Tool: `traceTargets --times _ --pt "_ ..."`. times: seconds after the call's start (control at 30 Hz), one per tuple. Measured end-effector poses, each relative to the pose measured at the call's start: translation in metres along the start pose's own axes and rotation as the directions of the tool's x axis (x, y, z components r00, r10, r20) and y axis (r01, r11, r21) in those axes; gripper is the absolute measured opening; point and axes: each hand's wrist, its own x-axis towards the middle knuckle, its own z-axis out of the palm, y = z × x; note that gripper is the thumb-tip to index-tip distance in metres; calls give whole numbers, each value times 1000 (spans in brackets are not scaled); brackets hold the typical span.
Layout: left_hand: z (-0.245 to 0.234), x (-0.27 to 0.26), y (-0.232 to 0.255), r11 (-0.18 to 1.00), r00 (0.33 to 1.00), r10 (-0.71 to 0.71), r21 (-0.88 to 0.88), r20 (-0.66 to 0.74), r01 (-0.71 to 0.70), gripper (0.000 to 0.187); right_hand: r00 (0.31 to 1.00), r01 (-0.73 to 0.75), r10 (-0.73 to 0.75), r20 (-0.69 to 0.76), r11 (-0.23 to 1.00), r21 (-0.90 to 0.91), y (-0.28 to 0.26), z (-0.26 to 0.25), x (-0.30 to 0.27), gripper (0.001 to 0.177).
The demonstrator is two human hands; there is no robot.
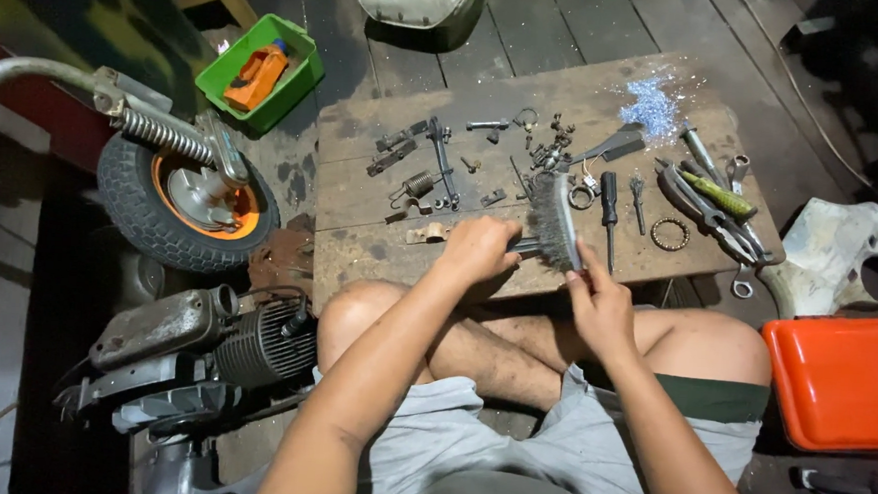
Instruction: The person sits cross-legged on the floor and uses a wire brush to scrub a metal part on a low wooden table. They then use a screwdriver to scrape the surface of the same part. Various tools and metal pieces are scattered on the table.
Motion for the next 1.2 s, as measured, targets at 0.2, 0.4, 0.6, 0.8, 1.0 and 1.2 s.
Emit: traceTargets --times 0.2,0.4,0.6,0.8,1.0,1.2 --pt "-4 -5 4 999 999 -33 -16 34 33 41 998 52 -29 58 885 -463 15 -4 11 53" --pt "-5 -3 4 999 998 -35 4 44 35 37 985 22 39 166 935 -353 3 7 6 53" --pt "5 0 6 998 998 -53 18 31 52 36 992 -13 70 103 883 -469 20 -13 24 56" --pt "-17 -10 8 999 998 -32 0 49 32 36 984 114 -40 176 894 -432 -19 -6 1 55" --pt "-15 -9 8 998 997 -61 -12 41 61 34 984 169 -83 159 727 -666 8 -23 27 60" --pt "-32 -19 14 999 998 -46 -2 39 46 38 970 210 -90 226 780 -589 -6 -9 17 56"
